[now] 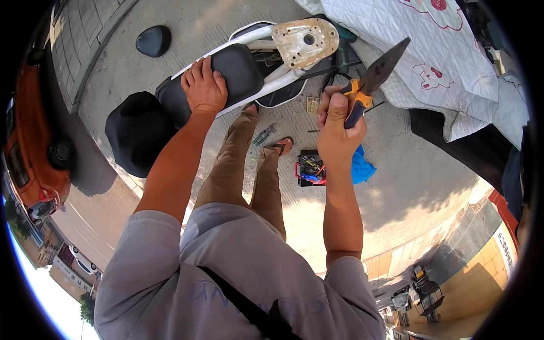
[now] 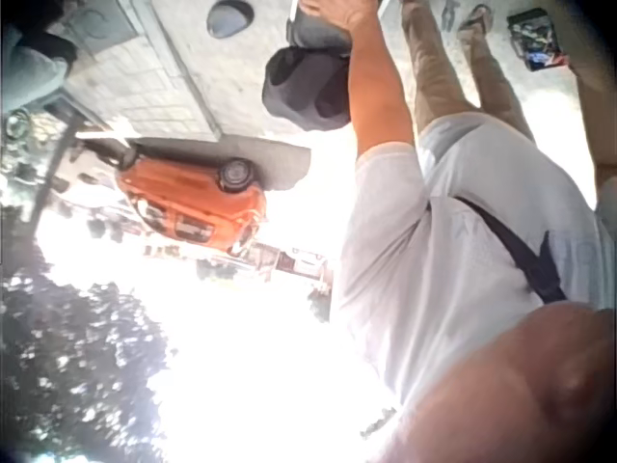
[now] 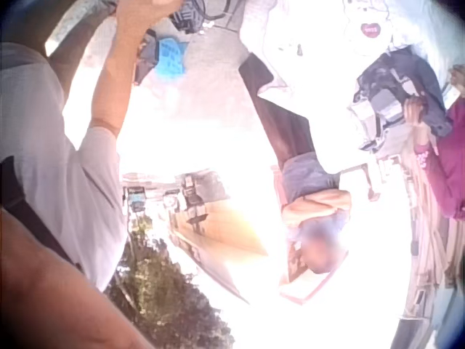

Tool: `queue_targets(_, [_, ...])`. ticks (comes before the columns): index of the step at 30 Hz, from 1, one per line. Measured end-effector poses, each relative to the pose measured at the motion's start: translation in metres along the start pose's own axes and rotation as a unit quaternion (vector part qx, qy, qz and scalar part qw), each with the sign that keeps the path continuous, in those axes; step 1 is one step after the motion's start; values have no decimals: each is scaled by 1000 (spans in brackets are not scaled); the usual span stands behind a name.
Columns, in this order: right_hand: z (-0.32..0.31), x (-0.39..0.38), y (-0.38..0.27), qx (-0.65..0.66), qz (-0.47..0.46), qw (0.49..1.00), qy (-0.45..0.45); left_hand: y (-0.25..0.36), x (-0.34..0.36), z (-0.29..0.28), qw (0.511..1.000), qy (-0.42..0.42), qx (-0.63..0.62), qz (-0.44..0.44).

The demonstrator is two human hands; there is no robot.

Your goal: The person repairs a scooter by removing the seat cover and using pliers to adjust components underneath. They then place a black plastic cover onto the scooter's frame and secure it.

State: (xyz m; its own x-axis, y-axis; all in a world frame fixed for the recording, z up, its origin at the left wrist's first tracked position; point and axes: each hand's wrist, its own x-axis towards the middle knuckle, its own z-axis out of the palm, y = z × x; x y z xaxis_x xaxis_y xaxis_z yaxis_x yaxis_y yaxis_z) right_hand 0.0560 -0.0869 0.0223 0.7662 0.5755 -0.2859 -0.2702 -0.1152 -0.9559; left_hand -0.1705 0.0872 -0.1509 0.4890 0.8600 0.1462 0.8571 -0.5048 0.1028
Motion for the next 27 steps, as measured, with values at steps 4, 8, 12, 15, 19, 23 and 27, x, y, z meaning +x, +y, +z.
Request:
queue_targets(4, [-46, 14, 117, -270, 204, 933, -123, 4, 3, -1, 1000, 4, 11, 10])
queue_targets(8, [-25, 5, 5, -42, 18, 999, -15, 4, 3, -2, 1000, 2, -6, 11])
queue_targets(12, [-27, 16, 83, -267, 167, 945, -89, 9, 3, 1, 1000, 7, -1, 19])
queue_targets(15, [-10, 8, 15, -94, 102, 990, -33, -3, -7, 9, 999, 28, 24, 18])
queue_targets(19, [-4, 13, 125, -137, 276, 946, -98, 7, 1, 12, 998, 27, 33, 34])
queue_targets(23, [13, -10, 41, -80, 50, 996, 0, -3, -6, 12, 998, 31, 49, 29])
queue_targets(27, [29, -10, 104, -115, 291, 947, -73, 0, -4, 14, 999, 27, 32, 25])
